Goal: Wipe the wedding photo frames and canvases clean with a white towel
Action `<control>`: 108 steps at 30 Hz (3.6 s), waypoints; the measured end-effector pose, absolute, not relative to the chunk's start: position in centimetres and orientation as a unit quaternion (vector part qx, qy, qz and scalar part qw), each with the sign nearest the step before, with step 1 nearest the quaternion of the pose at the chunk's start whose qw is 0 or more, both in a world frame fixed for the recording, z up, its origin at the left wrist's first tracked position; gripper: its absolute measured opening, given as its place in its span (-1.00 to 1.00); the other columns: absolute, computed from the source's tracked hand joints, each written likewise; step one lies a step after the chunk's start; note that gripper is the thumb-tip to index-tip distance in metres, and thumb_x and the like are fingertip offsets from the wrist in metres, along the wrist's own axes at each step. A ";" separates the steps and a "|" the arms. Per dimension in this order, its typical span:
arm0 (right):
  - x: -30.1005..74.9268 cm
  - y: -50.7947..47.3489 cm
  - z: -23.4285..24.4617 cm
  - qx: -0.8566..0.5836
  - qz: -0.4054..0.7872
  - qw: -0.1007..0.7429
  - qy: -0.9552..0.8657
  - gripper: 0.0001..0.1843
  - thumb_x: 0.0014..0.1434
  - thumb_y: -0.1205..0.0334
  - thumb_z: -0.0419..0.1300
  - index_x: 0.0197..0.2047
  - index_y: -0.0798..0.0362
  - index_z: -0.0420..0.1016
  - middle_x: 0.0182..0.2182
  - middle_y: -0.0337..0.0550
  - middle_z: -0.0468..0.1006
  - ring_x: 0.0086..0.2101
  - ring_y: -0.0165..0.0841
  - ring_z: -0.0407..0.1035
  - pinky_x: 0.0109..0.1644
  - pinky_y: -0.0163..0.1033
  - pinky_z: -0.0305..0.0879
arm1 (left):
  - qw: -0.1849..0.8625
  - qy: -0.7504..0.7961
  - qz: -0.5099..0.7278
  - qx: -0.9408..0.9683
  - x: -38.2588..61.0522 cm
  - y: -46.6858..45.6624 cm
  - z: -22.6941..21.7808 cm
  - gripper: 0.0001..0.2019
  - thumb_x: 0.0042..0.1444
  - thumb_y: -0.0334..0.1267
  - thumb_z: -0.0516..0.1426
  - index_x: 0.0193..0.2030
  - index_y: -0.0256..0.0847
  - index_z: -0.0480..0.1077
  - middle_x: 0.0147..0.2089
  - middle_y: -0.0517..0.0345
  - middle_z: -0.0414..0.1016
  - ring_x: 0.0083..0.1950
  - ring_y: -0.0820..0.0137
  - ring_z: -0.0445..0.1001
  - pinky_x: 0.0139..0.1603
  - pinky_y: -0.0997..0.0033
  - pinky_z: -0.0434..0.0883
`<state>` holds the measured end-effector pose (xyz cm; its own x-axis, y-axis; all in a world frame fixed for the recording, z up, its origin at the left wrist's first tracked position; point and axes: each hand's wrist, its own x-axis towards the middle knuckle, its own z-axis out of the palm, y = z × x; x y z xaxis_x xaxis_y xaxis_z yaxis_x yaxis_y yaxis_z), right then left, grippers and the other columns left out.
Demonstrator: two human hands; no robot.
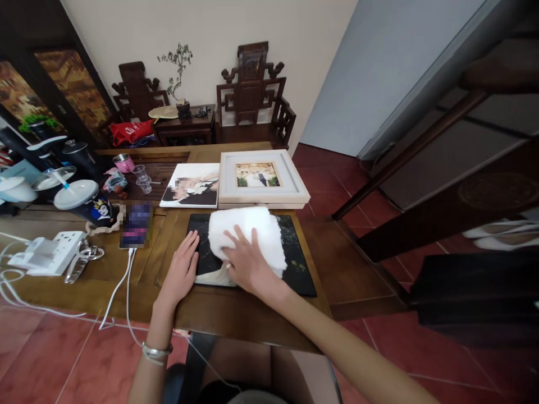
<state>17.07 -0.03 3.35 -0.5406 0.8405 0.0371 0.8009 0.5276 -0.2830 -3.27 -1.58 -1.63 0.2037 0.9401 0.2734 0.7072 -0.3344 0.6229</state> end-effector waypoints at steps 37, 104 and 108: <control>18.2 -8.3 4.2 -0.380 0.239 0.103 -0.888 -0.73 0.11 0.33 0.14 -0.14 0.02 0.57 0.31 -0.03 0.16 0.33 0.05 -0.23 0.31 0.37 -0.41 | 0.180 0.552 0.295 0.759 -3.2 -1.4 -1.3 -0.54 0.33 -0.29 -0.16 0.35 -0.18 0.08 0.41 -0.01 0.06 0.44 0.30 -0.04 0.41 0.05 0.00; 25.1 2.2 3.5 -0.553 0.137 0.159 -0.807 -0.74 0.24 0.38 -0.05 -0.23 0.10 0.47 -0.21 0.01 0.59 0.05 -0.08 0.35 0.27 0.12 0.01 | 0.147 0.539 0.327 0.762 -2.5 -1.4 -0.9 -0.62 0.27 -0.25 0.00 0.20 -0.22 0.32 0.28 -0.07 0.30 0.35 0.22 0.20 0.34 0.01 0.18; 25.9 -1.8 2.4 -0.504 0.111 0.160 -0.841 -0.73 0.08 0.48 0.01 -0.28 0.14 0.51 0.12 0.15 0.41 0.29 0.05 -0.06 0.26 0.39 -0.16 | 0.145 0.541 0.327 0.761 -2.5 -1.4 -0.9 -0.62 0.27 -0.26 0.00 0.20 -0.21 0.32 0.29 -0.06 0.30 0.35 0.23 0.20 0.34 0.01 0.18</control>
